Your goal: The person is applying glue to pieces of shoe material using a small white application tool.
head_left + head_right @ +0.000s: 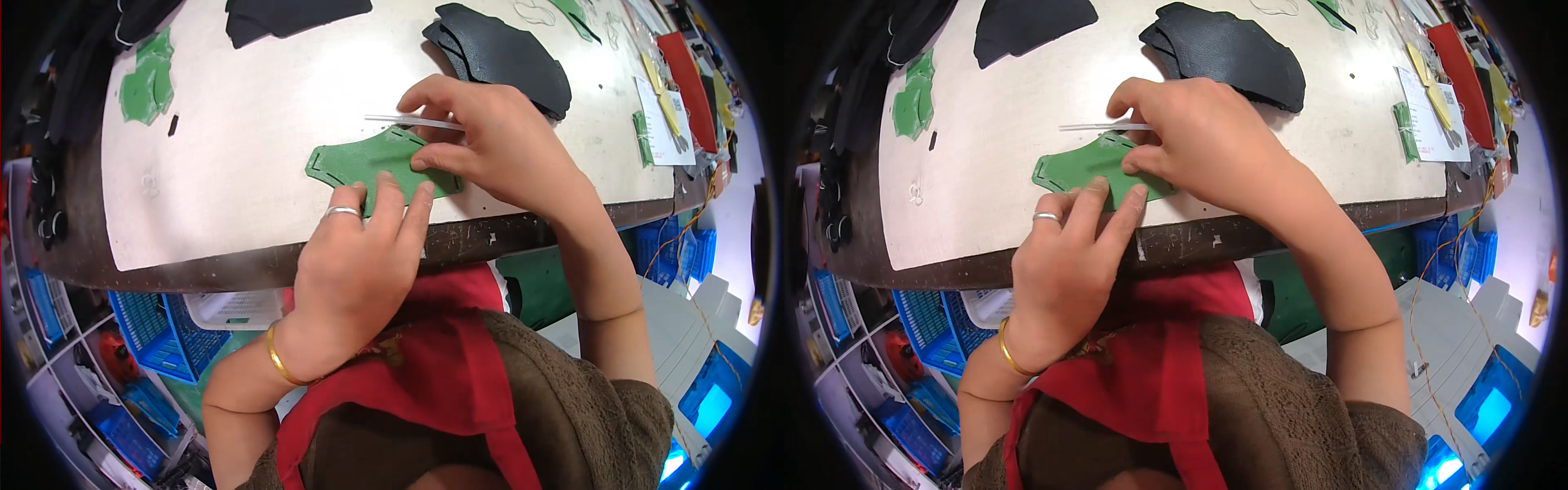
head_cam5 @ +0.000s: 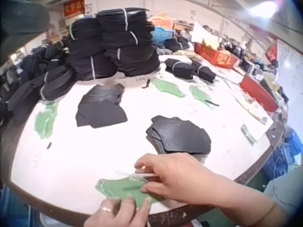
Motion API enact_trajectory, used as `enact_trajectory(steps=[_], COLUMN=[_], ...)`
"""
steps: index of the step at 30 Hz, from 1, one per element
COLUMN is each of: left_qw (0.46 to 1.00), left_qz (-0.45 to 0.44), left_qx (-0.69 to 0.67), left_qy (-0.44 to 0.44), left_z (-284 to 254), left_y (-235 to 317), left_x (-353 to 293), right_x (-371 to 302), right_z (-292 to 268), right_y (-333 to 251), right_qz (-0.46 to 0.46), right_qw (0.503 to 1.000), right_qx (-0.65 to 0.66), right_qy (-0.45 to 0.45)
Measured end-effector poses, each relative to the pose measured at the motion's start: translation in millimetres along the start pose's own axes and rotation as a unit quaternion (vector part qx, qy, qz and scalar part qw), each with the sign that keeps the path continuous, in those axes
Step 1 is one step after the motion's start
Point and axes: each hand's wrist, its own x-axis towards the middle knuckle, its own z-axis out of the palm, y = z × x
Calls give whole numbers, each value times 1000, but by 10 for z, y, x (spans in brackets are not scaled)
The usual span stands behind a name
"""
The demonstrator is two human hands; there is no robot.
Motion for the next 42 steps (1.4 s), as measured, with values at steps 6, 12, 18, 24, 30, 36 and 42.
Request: enact_trajectory(steps=[6,12,18,24,30,36,42], left_qw=[998,996,998,998,998,996,997], left_qz=[47,34,16,14,1,10,4], left_qx=[1,14,-5,1,-3,26,-2], left_qy=[50,77,58,56,58,85,71], left_z=[124,150,124,100,134,144,147], left_y=[128,265,266,237,244,210,227], left_x=[19,-60,-43,12,38,101,71], right_x=[64,250,679,771,242,45,-238], right_z=[-215,-4,236,471,133,-35,-16], right_y=[-277,-441,-510,-405,-328,-10,-96], right_qz=[-87,-84,-173,-226,-95,4,-39], right_qw=[985,978,953,962,988,995,986], right_qx=[-110,4,-99,-88,-121,85,-149], right_qy=[96,-189,-229,-129,18,52,62])
